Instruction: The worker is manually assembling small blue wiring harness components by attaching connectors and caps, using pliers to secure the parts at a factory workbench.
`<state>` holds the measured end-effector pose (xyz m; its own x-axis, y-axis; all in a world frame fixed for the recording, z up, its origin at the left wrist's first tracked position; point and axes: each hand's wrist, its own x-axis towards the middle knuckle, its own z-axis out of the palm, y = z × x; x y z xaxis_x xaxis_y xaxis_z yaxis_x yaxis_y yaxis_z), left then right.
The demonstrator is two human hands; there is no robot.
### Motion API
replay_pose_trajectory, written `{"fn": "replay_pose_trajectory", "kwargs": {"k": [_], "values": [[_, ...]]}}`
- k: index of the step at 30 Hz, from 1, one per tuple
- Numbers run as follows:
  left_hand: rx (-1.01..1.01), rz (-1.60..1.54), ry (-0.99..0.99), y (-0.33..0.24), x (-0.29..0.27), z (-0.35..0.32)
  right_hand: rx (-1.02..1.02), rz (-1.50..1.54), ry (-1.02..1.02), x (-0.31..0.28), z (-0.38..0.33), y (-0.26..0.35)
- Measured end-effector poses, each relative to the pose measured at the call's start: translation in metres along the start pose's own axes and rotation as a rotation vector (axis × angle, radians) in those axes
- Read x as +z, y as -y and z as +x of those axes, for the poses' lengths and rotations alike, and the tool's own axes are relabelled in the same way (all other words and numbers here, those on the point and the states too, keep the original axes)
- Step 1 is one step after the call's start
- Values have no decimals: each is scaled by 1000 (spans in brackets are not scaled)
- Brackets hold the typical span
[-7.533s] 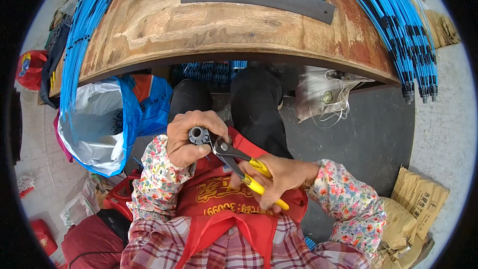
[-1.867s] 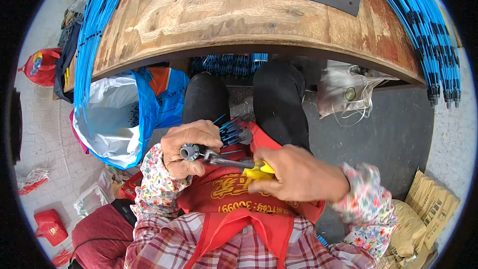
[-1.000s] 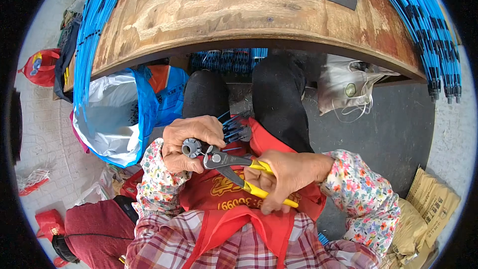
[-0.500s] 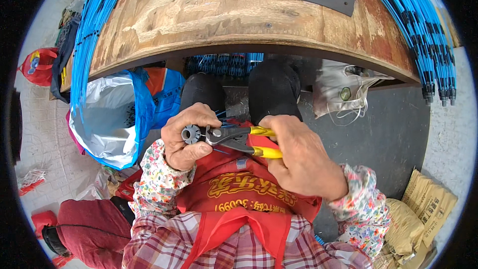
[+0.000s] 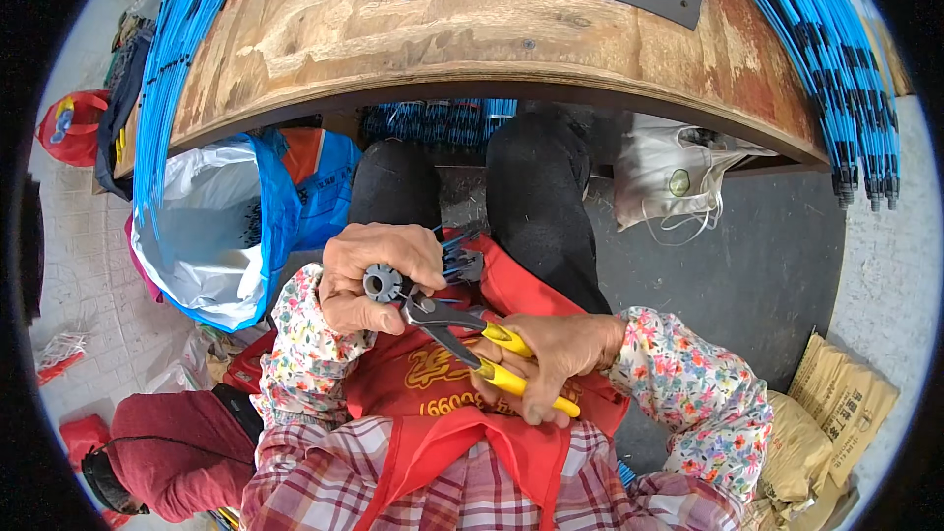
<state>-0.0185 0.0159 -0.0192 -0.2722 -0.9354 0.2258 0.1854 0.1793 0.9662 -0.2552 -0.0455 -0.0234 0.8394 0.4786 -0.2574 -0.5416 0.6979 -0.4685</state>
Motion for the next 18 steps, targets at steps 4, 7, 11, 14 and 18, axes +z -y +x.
{"fn": "replay_pose_trajectory", "kwargs": {"k": [4, 7, 11, 14, 18], "values": [[52, 95, -45, 3, -3, -2, -278, -386, -410, 9, -7, 5], [33, 139, -167, 0, -4, -2, -506, -914, -810, 17, -15, 9], [69, 112, -158, 3, -9, -2, -637, -1413, -1042, 22, -21, -1], [67, 29, 28, 4, -17, -1, -506, -1165, -835, 21, -23, -7], [69, 48, 63, 4, -14, 3, -527, -802, -525, 12, -22, -2]]}}
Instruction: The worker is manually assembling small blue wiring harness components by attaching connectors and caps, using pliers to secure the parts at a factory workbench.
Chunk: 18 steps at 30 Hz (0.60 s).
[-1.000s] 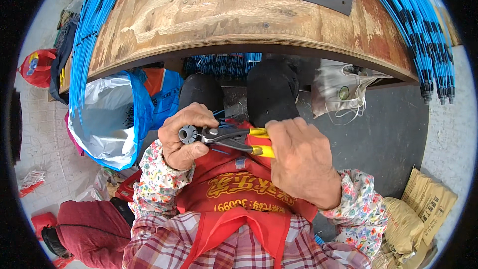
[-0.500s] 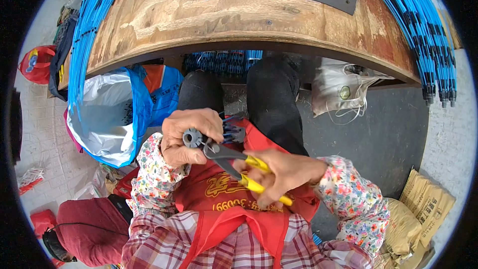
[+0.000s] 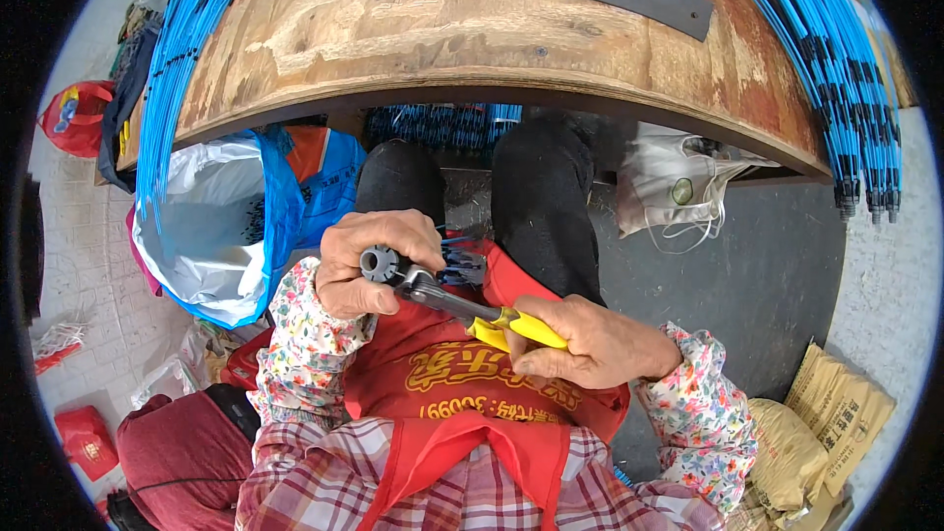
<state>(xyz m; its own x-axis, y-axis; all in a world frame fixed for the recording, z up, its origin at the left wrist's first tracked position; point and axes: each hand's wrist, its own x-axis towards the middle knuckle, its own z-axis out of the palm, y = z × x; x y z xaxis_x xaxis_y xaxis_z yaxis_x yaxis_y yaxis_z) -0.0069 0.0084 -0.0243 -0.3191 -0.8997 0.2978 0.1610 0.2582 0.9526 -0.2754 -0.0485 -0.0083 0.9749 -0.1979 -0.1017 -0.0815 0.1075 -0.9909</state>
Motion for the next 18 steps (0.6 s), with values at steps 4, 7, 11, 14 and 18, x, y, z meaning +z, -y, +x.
{"fn": "replay_pose_trajectory", "kwargs": {"k": [4, 7, 11, 14, 18], "values": [[35, 40, 25, 1, 6, 2, 121, 44, 77, -2, 1, -2], [20, 22, 35, 0, 4, 5, 151, 50, 2, 5, 2, 1], [-14, 6, 2, 3, 4, 6, 198, 20, -98, 22, 1, 3], [-19, 1, -17, 4, 2, 6, 240, 107, -142, 30, 3, 0], [-26, -2, -20, 1, 1, 6, 183, -6, -168, 22, 3, 7]]}}
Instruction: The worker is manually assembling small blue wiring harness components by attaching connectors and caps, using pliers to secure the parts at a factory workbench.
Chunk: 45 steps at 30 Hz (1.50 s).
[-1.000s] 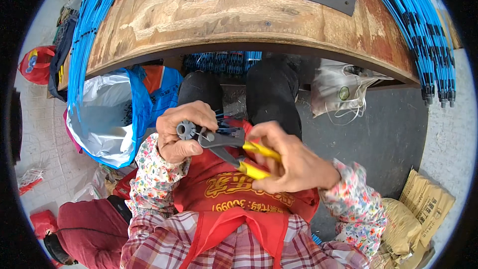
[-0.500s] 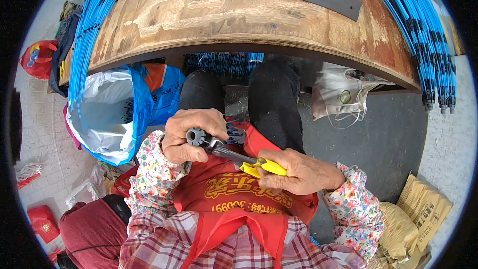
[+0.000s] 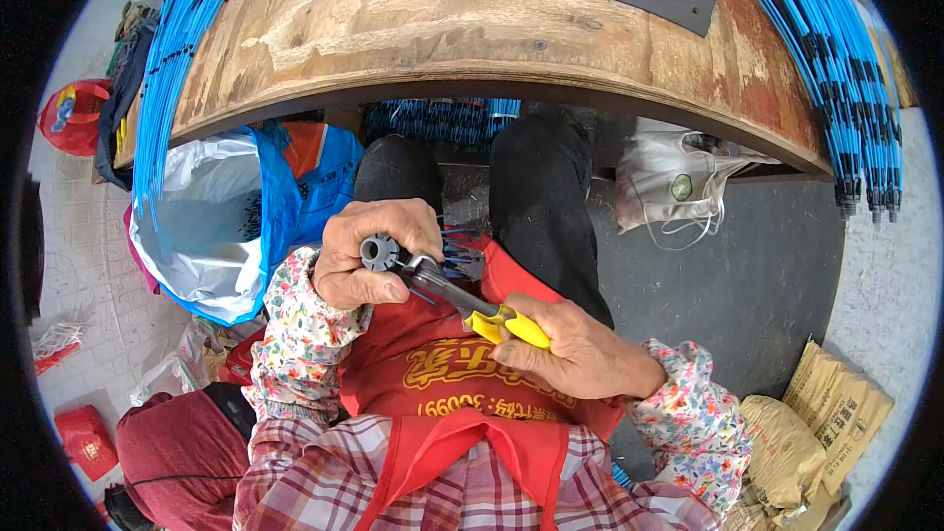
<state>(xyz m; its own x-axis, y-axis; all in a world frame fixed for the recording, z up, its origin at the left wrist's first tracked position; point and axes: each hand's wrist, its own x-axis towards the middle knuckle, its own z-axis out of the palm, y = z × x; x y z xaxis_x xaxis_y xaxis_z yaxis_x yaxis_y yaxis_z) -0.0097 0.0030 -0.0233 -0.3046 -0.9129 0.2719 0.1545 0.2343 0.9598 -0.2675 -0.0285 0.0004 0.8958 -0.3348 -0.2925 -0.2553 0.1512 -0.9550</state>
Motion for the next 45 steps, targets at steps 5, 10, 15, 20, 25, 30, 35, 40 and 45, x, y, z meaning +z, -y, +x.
{"fn": "replay_pose_trajectory", "kwargs": {"k": [5, 10, 15, 20, 25, 30, 35, 40, 45], "values": [[9, -11, 50, 0, 3, 0, 4, -148, -9, -13, -8, 27], [11, 37, 93, 0, 8, 3, 66, -287, 32, -24, -16, 63], [-2, 116, -71, 0, 17, 10, 265, -510, -28, -16, -12, 78], [-70, 204, -264, 0, 11, 13, 72, -477, -166, -8, -2, 51], [-128, 132, -272, -4, 3, 6, 274, -85, -11, -20, 5, 57], [-105, 131, -264, -4, 0, 7, 333, 70, 50, -23, 7, 64], [-23, 66, -263, 6, 2, 5, 266, -54, 21, -21, 7, 60], [-51, 159, -349, 2, 11, 7, 144, -319, -29, -18, 6, 54], [-64, 296, -481, 2, 19, 5, 105, -457, -171, -3, 4, 50]]}}
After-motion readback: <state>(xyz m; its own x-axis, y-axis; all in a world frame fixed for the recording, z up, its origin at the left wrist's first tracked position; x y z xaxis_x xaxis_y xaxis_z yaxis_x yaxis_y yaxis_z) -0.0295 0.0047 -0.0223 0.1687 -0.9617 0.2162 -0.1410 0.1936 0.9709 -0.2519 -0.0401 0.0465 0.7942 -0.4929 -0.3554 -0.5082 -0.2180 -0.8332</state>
